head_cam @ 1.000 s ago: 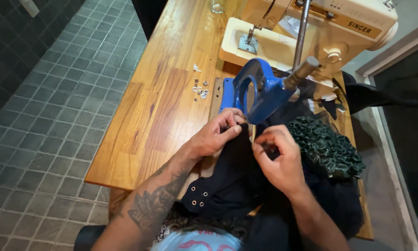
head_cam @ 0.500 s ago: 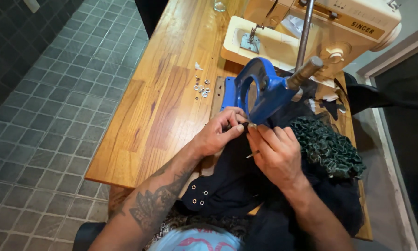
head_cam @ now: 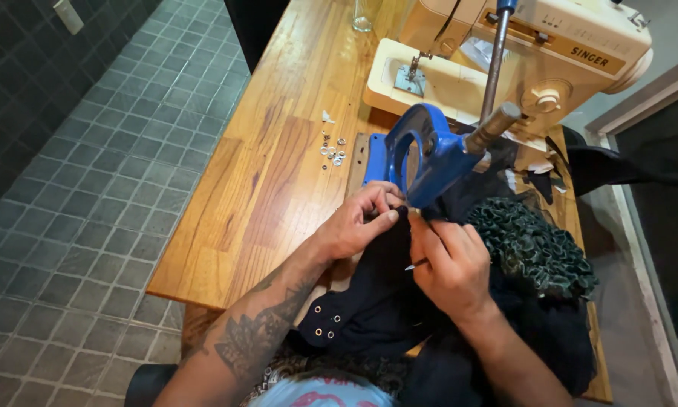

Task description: Attaching metal eyelets to a black fabric garment using a manual hand press

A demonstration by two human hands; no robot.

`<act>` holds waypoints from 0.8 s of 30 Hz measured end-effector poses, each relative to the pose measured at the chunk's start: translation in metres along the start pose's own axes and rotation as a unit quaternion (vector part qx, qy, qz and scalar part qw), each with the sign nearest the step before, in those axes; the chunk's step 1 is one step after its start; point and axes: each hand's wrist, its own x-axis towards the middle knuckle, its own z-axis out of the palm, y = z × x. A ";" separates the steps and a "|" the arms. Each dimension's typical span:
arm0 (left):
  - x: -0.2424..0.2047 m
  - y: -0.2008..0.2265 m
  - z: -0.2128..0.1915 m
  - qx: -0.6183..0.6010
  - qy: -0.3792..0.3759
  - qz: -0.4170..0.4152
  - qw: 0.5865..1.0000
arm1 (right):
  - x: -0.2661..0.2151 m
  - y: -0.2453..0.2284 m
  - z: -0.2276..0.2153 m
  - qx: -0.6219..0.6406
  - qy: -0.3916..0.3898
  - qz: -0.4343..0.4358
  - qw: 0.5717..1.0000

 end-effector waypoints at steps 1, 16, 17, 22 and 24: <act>0.000 -0.001 0.001 0.017 0.007 0.003 1.000 | 0.001 -0.003 -0.002 -0.002 0.001 0.008 1.000; 0.000 -0.006 0.001 0.021 0.016 0.002 1.000 | 0.002 -0.009 -0.004 -0.069 -0.087 0.009 0.994; -0.001 0.001 0.001 0.021 0.016 0.002 1.000 | 0.004 -0.019 -0.009 -0.069 -0.087 0.009 0.994; 0.001 0.017 0.001 0.002 -0.002 0.003 1.000 | 0.047 -0.070 -0.014 0.137 -0.125 0.010 0.983; -0.002 0.014 -0.001 -0.004 -0.011 -0.003 1.000 | 0.053 -0.091 0.010 0.191 -0.175 -0.007 0.966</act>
